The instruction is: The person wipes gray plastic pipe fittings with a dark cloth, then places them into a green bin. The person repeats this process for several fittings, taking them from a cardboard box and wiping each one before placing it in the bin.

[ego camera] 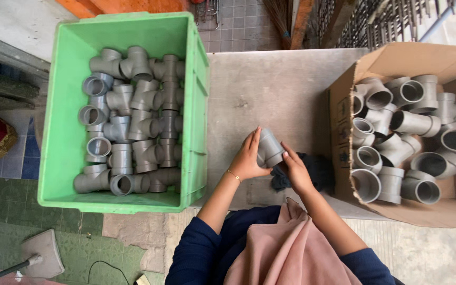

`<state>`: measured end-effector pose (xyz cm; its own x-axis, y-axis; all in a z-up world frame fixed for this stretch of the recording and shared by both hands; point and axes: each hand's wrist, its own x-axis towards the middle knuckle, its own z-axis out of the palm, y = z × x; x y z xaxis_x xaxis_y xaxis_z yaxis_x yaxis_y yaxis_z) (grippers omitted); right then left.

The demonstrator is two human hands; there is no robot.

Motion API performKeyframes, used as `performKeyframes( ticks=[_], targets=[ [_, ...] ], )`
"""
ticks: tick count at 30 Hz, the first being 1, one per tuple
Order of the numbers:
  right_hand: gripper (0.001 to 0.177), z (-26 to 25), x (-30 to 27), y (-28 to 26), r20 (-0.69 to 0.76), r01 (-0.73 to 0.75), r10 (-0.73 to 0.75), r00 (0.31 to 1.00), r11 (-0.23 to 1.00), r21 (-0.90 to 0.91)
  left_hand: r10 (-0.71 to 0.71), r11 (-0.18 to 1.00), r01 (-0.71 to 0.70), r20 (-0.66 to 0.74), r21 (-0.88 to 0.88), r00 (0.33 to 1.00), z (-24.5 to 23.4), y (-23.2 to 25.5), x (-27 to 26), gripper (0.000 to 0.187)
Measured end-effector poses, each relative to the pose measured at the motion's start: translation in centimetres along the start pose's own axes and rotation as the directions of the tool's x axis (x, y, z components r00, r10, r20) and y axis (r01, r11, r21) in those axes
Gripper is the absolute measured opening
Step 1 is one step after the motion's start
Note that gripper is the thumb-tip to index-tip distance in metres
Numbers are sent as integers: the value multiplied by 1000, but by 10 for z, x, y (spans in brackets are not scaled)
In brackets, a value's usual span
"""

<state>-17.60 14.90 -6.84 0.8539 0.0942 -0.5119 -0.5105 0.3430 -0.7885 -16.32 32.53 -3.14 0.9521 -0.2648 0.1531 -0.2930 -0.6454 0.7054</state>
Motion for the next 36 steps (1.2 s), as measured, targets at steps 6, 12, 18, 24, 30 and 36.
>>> performKeyframes(
  ticks=[6,12,18,24,30,36],
  targets=[
    [62,-47,-8,72,333,325,-117,936,-83,-942,-143,990,141,204,26,969,21,-65,-56,133],
    [63,-104,-2,126,479,411,-146,866,-339,-846,-60,998,62,250,1,966,32,-78,-73,127],
    [52,-54,-13,101,246,387,-479,842,220,-896,-30,996,11,217,86,976,41,-83,-76,129],
    [56,5,-20,123,547,536,-278,790,-122,-836,-111,991,82,305,106,946,39,-84,-75,126],
    [58,29,2,89,317,357,-188,930,250,-900,-89,991,54,302,124,949,41,-86,-74,132],
    [58,20,-17,92,258,288,-165,952,196,-937,-117,984,66,327,164,938,36,-82,-72,134]
  ],
)
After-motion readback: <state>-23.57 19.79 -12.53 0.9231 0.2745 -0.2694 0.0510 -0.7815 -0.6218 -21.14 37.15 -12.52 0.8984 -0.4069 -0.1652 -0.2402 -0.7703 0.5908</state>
